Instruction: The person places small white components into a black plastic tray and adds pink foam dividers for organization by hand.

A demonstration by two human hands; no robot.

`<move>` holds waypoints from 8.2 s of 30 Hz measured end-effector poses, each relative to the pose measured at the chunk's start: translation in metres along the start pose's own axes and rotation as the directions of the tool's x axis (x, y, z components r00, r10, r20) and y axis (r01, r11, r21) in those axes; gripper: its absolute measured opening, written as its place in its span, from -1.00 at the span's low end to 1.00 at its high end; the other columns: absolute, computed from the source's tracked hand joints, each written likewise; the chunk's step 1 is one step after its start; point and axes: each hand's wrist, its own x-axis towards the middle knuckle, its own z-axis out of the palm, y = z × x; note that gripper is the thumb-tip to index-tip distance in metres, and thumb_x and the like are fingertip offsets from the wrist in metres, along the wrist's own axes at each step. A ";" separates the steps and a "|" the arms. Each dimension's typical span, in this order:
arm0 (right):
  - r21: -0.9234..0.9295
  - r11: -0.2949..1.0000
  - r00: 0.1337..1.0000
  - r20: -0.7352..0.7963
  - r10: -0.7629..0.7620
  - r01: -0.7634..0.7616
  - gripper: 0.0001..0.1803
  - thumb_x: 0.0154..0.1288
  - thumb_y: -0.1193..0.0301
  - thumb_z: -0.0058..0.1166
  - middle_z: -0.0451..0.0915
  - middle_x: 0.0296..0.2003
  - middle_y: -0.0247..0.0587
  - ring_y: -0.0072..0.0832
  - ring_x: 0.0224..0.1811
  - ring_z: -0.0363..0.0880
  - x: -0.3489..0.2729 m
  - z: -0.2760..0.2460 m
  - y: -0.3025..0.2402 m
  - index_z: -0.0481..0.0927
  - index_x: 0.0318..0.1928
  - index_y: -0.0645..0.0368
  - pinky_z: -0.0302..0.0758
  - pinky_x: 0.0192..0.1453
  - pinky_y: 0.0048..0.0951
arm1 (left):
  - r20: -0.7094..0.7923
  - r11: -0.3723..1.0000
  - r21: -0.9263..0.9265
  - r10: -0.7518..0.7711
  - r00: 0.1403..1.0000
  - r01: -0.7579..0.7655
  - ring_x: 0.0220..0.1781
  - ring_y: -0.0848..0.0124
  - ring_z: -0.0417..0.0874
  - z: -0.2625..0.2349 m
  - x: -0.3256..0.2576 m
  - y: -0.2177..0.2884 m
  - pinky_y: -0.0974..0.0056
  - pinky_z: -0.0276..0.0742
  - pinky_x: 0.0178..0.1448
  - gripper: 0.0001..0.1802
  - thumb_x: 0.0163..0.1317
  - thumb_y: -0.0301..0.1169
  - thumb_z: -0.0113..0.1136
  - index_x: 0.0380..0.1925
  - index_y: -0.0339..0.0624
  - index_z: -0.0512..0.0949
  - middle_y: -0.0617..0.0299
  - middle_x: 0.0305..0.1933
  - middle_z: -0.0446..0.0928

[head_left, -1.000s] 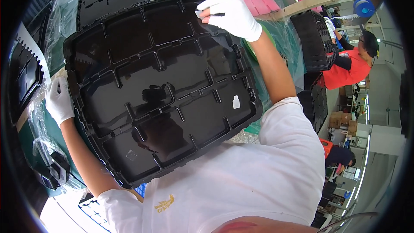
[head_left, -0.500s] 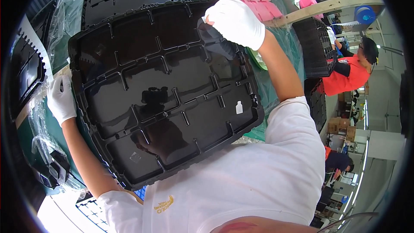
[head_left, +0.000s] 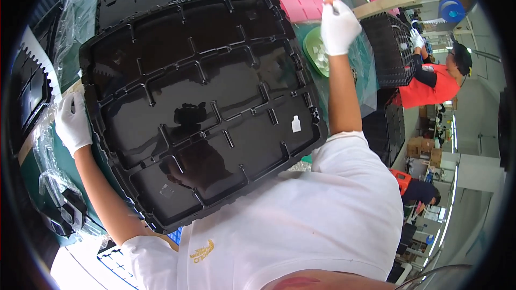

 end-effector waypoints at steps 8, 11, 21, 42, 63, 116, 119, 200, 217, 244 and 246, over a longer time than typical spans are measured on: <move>-0.563 0.822 0.938 0.324 0.122 0.087 -0.85 0.19 0.29 0.18 0.69 -0.46 -0.12 -0.12 -0.35 0.69 -0.064 -0.078 0.081 0.76 -0.36 0.01 0.63 -0.21 -0.24 | 0.080 0.991 -0.116 0.082 0.993 -0.073 0.12 0.30 0.67 0.009 0.017 -0.044 0.33 0.48 0.22 -0.68 0.40 -0.32 0.12 0.08 -0.11 0.64 0.20 0.11 0.66; -0.185 0.960 0.899 0.349 0.264 -0.210 -0.81 0.14 0.26 0.29 0.73 -0.29 -0.09 -0.17 -0.27 0.71 -0.074 -0.112 0.009 0.75 -0.33 0.10 0.60 -0.13 -0.33 | 0.131 0.992 -0.119 0.068 0.989 -0.052 0.17 0.32 0.64 0.012 0.014 -0.039 0.35 0.44 0.26 -0.66 0.39 -0.34 0.11 0.13 -0.09 0.61 0.21 0.16 0.63; 0.357 0.804 0.615 0.788 0.014 -0.475 -0.65 -0.26 0.49 0.51 0.10 0.49 0.00 -0.08 0.52 0.12 -0.116 -0.139 -0.067 0.70 -0.34 0.11 0.14 0.49 -0.23 | 0.141 0.984 -0.176 0.054 0.988 -0.029 0.21 0.33 0.61 0.015 0.011 -0.056 0.34 0.40 0.30 -0.59 0.30 -0.42 0.12 0.16 -0.05 0.59 0.26 0.19 0.62; 0.652 0.636 0.909 0.244 0.338 -0.412 -0.85 0.08 0.77 0.25 0.50 0.19 -0.08 -0.26 0.14 0.55 -0.109 -0.167 -0.045 0.58 -0.41 0.30 0.59 0.08 -0.29 | 0.131 0.997 0.002 -0.071 0.989 0.071 0.11 0.29 0.67 0.017 0.012 -0.066 0.31 0.47 0.21 -0.63 0.29 -0.27 0.20 0.09 -0.02 0.63 0.19 0.11 0.66; 0.297 0.858 0.660 0.749 0.064 -0.419 -0.55 -0.14 0.45 0.49 0.48 0.12 -0.14 -0.12 0.11 0.47 -0.119 -0.142 -0.074 0.53 -0.21 0.19 0.39 0.24 -0.32 | 0.148 0.997 -0.072 -0.010 0.989 0.021 0.17 0.30 0.64 0.015 0.012 -0.066 0.33 0.44 0.24 -0.61 0.34 -0.25 0.15 0.15 0.01 0.61 0.26 0.16 0.64; 0.290 0.874 0.736 0.669 0.107 -0.391 -0.70 -0.02 0.50 0.38 0.49 -0.18 -0.10 -0.09 -0.09 0.52 -0.127 -0.140 -0.071 0.47 -0.34 0.21 0.45 0.00 -0.22 | 0.149 0.994 -0.092 -0.037 0.988 0.051 0.18 0.27 0.63 0.014 0.009 -0.064 0.31 0.43 0.27 -0.62 0.35 -0.24 0.13 0.14 0.03 0.61 0.25 0.18 0.62; 0.253 0.841 0.710 0.676 0.200 -0.478 -0.74 0.01 0.50 0.36 0.50 -0.17 -0.10 -0.08 -0.08 0.52 -0.130 -0.141 -0.078 0.52 -0.32 0.21 0.44 0.01 -0.18 | 0.144 0.994 -0.098 -0.038 0.989 0.052 0.18 0.27 0.64 0.013 0.008 -0.055 0.32 0.43 0.26 -0.63 0.34 -0.23 0.14 0.13 0.04 0.62 0.25 0.18 0.63; -0.130 0.984 0.797 0.603 -0.018 0.120 -0.73 0.19 0.25 0.01 0.72 -0.34 -0.04 -0.04 -0.25 0.71 -0.005 0.045 0.073 0.77 -0.36 0.02 0.61 -0.10 -0.07 | 0.272 0.749 -0.635 -0.012 0.962 0.189 0.07 0.37 0.63 -0.097 0.044 0.001 0.28 0.49 0.23 -0.61 0.48 -0.33 0.06 0.13 -0.43 0.51 0.06 0.09 0.60; 0.588 0.497 0.748 0.626 0.220 -0.639 -0.71 0.37 0.29 0.12 0.67 -0.26 -0.36 -0.60 -0.30 0.60 0.061 0.045 0.101 0.64 -0.02 0.20 0.54 -0.30 -0.53 | 0.731 0.309 -0.678 0.371 0.572 0.666 0.22 0.07 0.59 -0.055 0.105 0.332 0.08 0.48 0.33 -0.44 0.49 -0.17 -0.05 0.22 -0.49 0.35 -0.22 0.21 0.51; 0.825 -0.366 0.901 0.418 -0.119 -0.431 -0.38 0.49 0.07 -0.03 0.39 0.29 -0.25 -0.35 0.34 0.32 -0.003 0.023 0.086 0.22 0.43 0.01 0.27 0.38 0.06 | 0.156 0.413 -0.872 0.742 0.652 -0.262 -0.61 0.64 0.44 -0.200 0.055 0.426 0.42 0.32 -0.57 -0.85 0.25 -0.36 0.38 -0.35 -0.23 0.75 0.38 -0.59 0.58; 0.911 -0.063 0.890 0.380 -0.251 -0.407 -0.31 0.46 0.01 -0.01 0.34 0.32 -0.23 -0.29 0.37 0.30 0.003 0.007 0.040 0.18 0.46 -0.01 0.24 0.41 0.07 | 0.050 0.294 -0.917 0.753 0.656 -0.268 -0.59 0.63 0.47 -0.219 0.052 0.404 0.42 0.37 -0.54 -0.87 0.25 -0.39 0.37 -0.33 -0.23 0.74 0.36 -0.55 0.61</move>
